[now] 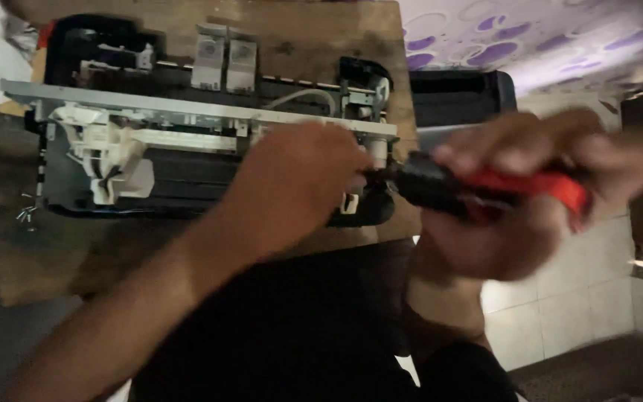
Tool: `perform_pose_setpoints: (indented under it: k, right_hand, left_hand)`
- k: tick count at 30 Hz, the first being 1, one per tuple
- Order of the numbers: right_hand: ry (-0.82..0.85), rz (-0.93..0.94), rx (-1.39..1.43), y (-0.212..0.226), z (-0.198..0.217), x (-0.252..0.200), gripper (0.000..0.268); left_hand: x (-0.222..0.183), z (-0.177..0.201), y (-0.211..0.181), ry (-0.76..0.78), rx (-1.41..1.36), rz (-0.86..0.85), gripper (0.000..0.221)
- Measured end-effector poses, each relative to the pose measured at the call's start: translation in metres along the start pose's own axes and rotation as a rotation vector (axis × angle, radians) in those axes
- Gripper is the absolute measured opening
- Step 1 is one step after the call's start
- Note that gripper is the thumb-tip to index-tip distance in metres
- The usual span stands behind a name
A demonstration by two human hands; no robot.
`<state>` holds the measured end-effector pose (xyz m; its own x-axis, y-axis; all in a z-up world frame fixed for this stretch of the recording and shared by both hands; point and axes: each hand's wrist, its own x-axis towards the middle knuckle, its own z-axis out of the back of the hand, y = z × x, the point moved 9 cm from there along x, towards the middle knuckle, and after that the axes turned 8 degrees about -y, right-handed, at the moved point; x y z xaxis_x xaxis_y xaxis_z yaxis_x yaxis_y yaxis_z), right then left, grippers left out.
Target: Disassembling and manipulating the internal components of a printer using a screwdriver.
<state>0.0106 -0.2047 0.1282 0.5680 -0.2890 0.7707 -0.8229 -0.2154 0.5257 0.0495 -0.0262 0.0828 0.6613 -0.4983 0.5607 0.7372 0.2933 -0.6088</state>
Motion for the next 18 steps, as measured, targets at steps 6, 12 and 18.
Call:
perform_pose_setpoints:
  k: [6,12,18]
  right_hand:
    - [-0.027,-0.049,-0.338,-0.027,-0.065,0.011,0.025]
    - [-0.020,-0.182,-0.358,-0.049,-0.064,0.005,0.025]
    - [0.038,-0.189,-0.435,-0.058,-0.065,0.001,0.024]
  left_hand:
    - [0.017,-0.019,0.035,0.132,-0.145,0.015,0.010]
    - [0.016,-0.035,0.052,0.134,-0.034,0.026,0.009]
    - [0.014,-0.049,0.068,0.198,0.098,0.118,0.012]
